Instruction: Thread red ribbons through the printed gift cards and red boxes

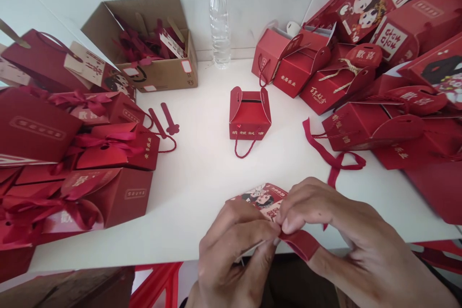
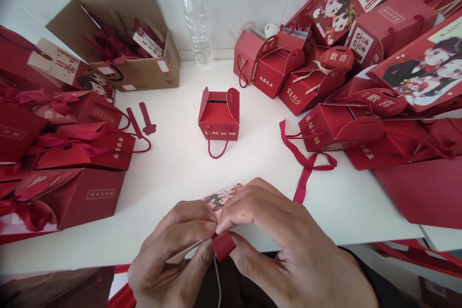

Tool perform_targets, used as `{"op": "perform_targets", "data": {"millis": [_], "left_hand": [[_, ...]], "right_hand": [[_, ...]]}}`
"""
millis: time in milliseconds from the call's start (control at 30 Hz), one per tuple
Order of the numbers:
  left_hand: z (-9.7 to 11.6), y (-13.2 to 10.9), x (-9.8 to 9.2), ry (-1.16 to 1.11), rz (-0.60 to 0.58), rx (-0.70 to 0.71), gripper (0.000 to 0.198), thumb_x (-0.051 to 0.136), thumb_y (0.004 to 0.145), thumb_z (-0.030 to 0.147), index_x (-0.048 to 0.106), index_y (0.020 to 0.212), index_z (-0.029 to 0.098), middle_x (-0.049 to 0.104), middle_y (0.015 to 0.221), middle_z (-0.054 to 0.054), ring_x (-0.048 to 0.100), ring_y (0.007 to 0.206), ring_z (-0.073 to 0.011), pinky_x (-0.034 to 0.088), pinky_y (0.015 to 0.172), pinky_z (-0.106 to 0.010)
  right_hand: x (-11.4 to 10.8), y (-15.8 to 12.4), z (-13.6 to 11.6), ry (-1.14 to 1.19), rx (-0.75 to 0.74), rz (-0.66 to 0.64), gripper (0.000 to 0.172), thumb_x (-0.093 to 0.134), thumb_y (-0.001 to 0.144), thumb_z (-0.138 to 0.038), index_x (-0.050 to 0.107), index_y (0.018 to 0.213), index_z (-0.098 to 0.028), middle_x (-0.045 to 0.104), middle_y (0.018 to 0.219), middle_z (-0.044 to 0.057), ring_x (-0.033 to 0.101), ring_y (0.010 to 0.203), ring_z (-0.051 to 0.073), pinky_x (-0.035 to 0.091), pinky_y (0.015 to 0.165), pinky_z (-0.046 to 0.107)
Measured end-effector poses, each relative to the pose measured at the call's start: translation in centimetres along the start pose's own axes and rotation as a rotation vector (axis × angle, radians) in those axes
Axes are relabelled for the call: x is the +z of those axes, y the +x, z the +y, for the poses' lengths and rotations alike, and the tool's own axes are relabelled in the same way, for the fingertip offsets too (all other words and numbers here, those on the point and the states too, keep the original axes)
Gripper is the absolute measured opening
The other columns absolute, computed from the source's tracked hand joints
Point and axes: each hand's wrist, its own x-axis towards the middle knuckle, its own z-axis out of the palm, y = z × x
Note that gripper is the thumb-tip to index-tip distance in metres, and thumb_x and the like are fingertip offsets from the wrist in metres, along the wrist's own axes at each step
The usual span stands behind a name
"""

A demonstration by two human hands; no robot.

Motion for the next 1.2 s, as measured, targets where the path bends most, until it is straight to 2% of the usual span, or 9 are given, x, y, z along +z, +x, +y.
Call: {"op": "perform_targets", "data": {"millis": [100,200,333,533,767,900,1067,1200], "left_hand": [[0.1,0.1,0.1,-0.023,-0.003,-0.02,0.021,0.068,0.087,-0.005,0.07,0.102,0.009,0.068,0.093,-0.007,0.068,0.083,-0.0164,0.059,0.069,-0.03],[0.2,0.0,0.3,-0.049,0.016,-0.027,0.021,0.067,0.088,-0.005,0.071,0.101,0.01,0.068,0.092,-0.006,0.068,0.081,-0.0157,0.059,0.072,-0.032],[0.0,-0.3,0.4,-0.07,0.066,-0.016,0.022,0.067,0.086,-0.006,0.072,0.1,0.01,0.07,0.09,-0.006,0.067,0.079,-0.016,0.059,0.073,-0.036],[-0.1,0.2,-0.1,-0.079,-0.014,0.043,0.023,0.07,0.084,-0.008,0.071,0.101,0.008,0.072,0.093,-0.008,0.068,0.083,-0.0173,0.062,0.072,-0.036],[-0.2,0.4,-0.2,-0.036,-0.032,0.06,0.009,0.07,0.093,0.005,0.071,0.101,0.011,0.073,0.092,-0.004,0.069,0.08,-0.0152,0.062,0.074,-0.034],[-0.4,0.0,0.1,-0.017,0.011,0.068,0.01,0.074,0.091,0.006,0.072,0.1,0.011,0.074,0.094,-0.003,0.07,0.082,-0.015,0.063,0.077,-0.034],[-0.3,0.2,0.6,0.044,0.079,0.069,0.004,0.074,0.092,0.01,0.073,0.093,0.013,0.075,0.091,-0.002,0.071,0.078,-0.0149,0.064,0.079,-0.037],[-0.2,0.1,0.9,0.082,0.114,0.064,0.007,0.076,0.089,0.009,0.074,0.091,0.015,0.076,0.089,-0.001,0.071,0.077,-0.0147,0.064,0.081,-0.038]], "right_hand": [[-0.3,0.0,-0.1,0.024,0.075,-0.016,0.028,0.064,0.096,-0.02,0.057,0.12,-0.034,0.069,0.113,-0.004,0.068,0.107,0.014,0.056,0.1,0.026],[-0.7,0.3,-0.2,0.029,0.161,-0.101,0.032,0.07,0.096,-0.03,0.059,0.125,-0.035,0.067,0.118,-0.002,0.07,0.106,0.014,0.06,0.092,0.025],[-0.9,0.7,-0.2,0.083,0.254,-0.169,0.018,0.071,0.099,-0.035,0.066,0.115,-0.033,0.067,0.114,-0.003,0.07,0.107,0.013,0.06,0.093,0.024],[-1.0,0.8,-0.3,0.155,0.302,-0.179,0.014,0.072,0.099,-0.036,0.067,0.112,-0.031,0.067,0.113,-0.003,0.07,0.108,0.013,0.059,0.096,0.024],[-1.2,0.9,0.0,0.092,0.222,-0.176,0.015,0.072,0.099,-0.035,0.067,0.112,-0.03,0.068,0.112,-0.003,0.069,0.105,0.011,0.057,0.093,0.021],[-1.0,0.8,0.2,0.05,0.186,-0.171,0.016,0.073,0.099,-0.034,0.066,0.113,-0.03,0.068,0.113,-0.004,0.067,0.107,0.01,0.056,0.089,0.019],[-0.8,0.3,0.4,0.035,0.128,-0.148,0.015,0.073,0.1,-0.031,0.066,0.113,-0.028,0.07,0.111,-0.004,0.064,0.111,0.011,0.054,0.094,0.021],[-0.8,0.4,0.3,0.048,0.116,-0.132,0.012,0.072,0.1,-0.03,0.067,0.111,-0.028,0.071,0.107,-0.004,0.064,0.108,0.011,0.054,0.092,0.021]]}}
